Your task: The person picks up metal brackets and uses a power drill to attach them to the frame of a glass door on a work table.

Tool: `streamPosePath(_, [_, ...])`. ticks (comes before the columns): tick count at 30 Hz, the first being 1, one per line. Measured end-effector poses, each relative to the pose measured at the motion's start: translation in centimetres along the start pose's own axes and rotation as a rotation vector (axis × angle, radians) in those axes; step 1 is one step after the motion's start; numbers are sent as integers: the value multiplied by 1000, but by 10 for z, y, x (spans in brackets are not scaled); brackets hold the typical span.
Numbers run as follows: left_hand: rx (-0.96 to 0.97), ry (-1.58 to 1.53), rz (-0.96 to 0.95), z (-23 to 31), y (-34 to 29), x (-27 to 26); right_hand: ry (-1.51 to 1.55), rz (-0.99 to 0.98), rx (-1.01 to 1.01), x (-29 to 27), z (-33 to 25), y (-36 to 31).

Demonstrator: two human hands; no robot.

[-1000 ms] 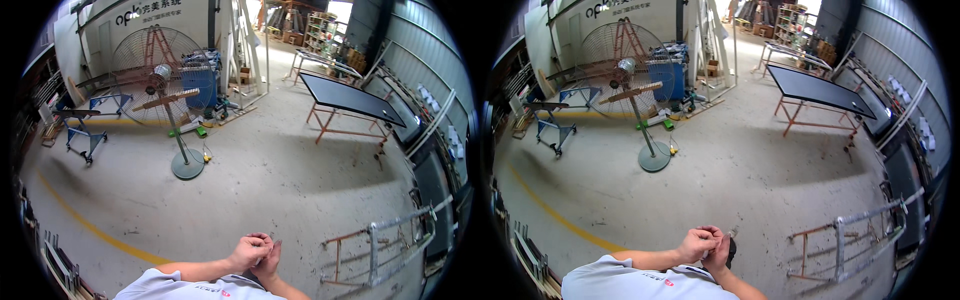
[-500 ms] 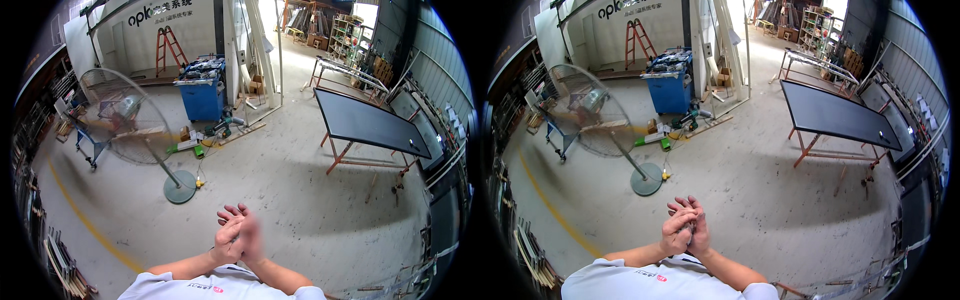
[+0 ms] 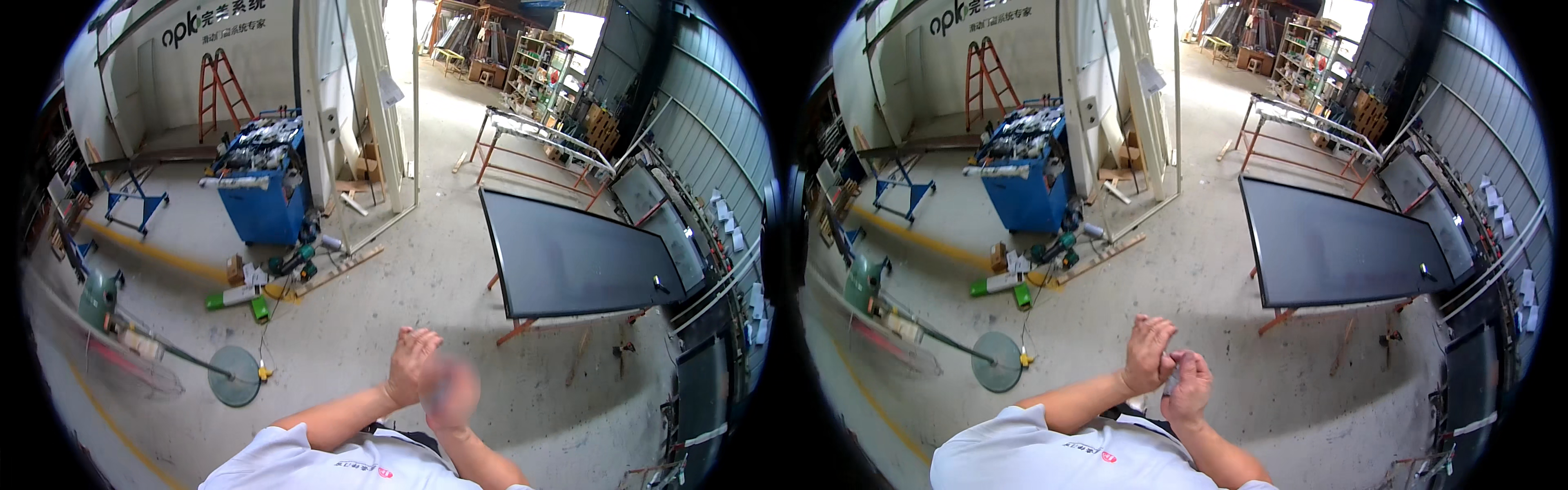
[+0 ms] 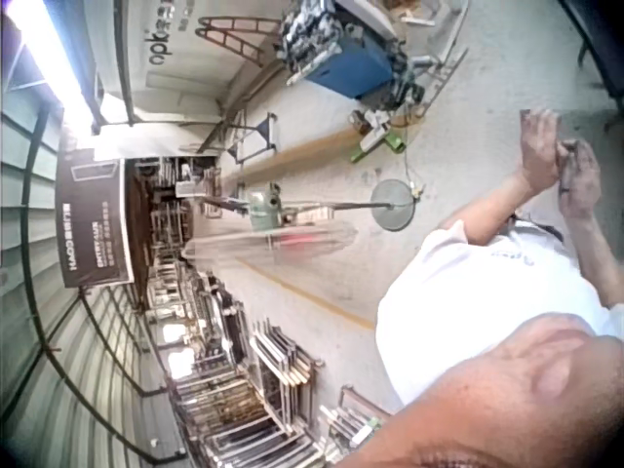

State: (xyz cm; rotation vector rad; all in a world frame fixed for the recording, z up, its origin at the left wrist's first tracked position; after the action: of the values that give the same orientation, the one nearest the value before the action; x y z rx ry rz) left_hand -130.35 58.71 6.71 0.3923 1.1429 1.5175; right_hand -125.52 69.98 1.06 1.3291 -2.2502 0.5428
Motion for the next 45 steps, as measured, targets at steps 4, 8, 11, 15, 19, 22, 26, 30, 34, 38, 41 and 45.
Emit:
streamPosePath(4, [50,-175,7,-51,73,73,123,128,17,15,8,129])
streamPosePath(8, [-160,-396,-47,-144,136,136,164,56,85,29,31,274])
streamPosePath(11, [-321,-352,-58,-238,165,187,-34,-39,17,48,43,384])
streamPosePath(15, [-607,-319,-85,-354,222,255,127,-277,287,101,80,521])
streamPosePath(19, [-1265,-780,239,-444,288,312,-132,-515,359,195,60,624])
streamPosePath(22, [-1382,-945,322,-496,344,361,-141,-616,98,239,41,702])
streamPosePath(26, [-1450,-1153,454,-580,394,431,-117,-520,-11,264,52,820])
streamPosePath(30, [-1287,-1083,208,-674,507,514,-294,-452,-444,285,39,962])
streamPosePath(34, [-1298,-1150,250,-760,602,620,-441,-377,-663,309,27,1109])
streamPosePath(38, [-1132,-1088,92,-833,727,714,-564,-288,-760,332,7,1246])
streamPosePath(41, [-908,-800,-90,-868,788,795,-515,-39,-725,327,1,1337])
streamPosePath(45, [-774,-749,-116,-941,852,894,-488,3,-725,323,16,1471])
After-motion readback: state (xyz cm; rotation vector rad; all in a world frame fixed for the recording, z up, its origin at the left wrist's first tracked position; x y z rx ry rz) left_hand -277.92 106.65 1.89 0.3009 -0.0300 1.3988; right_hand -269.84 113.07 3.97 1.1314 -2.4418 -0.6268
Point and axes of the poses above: each hand's wrist, its own y-axis towards the middle knuckle, its own x-axis out of the palm, z = x × y, the point moved 7 cm from there along y, towards the middle knuckle, and after that the axes turned 7 degrees about z, right-handed, at the moved point
